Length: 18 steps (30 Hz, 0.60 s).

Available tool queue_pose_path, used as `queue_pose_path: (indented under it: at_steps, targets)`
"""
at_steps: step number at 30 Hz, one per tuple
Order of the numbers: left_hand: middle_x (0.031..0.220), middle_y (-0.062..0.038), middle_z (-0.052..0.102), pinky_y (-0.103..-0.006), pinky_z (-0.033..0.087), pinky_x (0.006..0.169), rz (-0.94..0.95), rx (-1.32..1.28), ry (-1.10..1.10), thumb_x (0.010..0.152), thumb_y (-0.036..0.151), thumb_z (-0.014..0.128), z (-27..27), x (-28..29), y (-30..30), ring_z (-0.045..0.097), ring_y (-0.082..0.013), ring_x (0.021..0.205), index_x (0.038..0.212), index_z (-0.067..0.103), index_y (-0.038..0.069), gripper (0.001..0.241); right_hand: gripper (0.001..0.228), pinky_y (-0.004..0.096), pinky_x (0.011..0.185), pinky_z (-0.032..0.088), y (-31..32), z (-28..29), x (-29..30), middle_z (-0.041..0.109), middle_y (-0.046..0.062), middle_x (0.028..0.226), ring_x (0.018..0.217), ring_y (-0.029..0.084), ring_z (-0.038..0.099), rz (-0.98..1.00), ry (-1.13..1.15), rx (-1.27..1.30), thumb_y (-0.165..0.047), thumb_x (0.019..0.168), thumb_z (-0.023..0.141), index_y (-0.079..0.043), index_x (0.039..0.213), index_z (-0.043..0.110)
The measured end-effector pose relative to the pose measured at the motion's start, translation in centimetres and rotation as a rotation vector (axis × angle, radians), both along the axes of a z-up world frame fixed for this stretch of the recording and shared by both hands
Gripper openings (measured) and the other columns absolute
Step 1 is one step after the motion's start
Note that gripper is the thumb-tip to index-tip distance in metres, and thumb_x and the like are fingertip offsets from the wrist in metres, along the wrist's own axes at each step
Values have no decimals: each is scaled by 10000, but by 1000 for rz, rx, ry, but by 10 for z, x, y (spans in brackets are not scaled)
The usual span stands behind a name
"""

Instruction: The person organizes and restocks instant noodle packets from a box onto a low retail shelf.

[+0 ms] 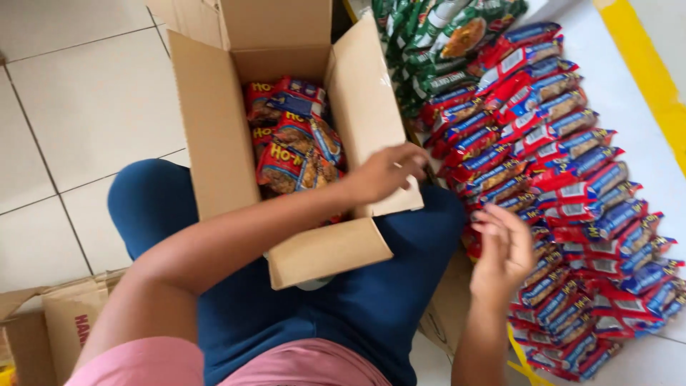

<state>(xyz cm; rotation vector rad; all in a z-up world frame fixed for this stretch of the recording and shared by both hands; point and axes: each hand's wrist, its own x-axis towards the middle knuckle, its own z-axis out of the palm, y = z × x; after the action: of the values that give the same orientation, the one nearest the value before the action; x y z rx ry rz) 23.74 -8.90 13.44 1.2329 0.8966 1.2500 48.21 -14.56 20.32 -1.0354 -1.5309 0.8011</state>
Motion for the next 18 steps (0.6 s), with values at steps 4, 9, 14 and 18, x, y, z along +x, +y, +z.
queue_pose_path:
  at_steps: [4,9,14,18]
  targets:
    - [1081,-93,693,-330,636,749,133,-136,110,1021,208,541,-18,-85,-6,731,-180,964,1173,638,-4,279,272,353,933,590,16,-17,-81,677,134,1232,1104,220,688,270,37,-218,-45,1046,582,37,1305,600]
    - [899,-179,755,-415,581,790,51,-432,575,978,259,502,-35,-135,-12,762,-278,844,1093,701,12,337,478,379,999,527,55,-100,-146,602,152,1352,1203,210,617,585,70,-694,-130,1010,557,-2,1464,482]
    - [1060,-219,737,-482,526,932,22,-300,790,929,271,507,-122,-140,5,694,-397,1042,1084,744,51,359,580,430,1068,477,79,-168,-169,558,149,1457,1221,237,599,458,-101,-1045,-119,966,525,-54,1526,387]
    - [1188,-237,682,-500,467,1009,89,-282,777,923,223,459,-144,-134,12,628,-429,1136,1195,708,101,389,656,497,1116,366,87,-210,-166,495,176,1512,1306,304,503,373,-180,-1295,-161,977,571,-74,1576,317]
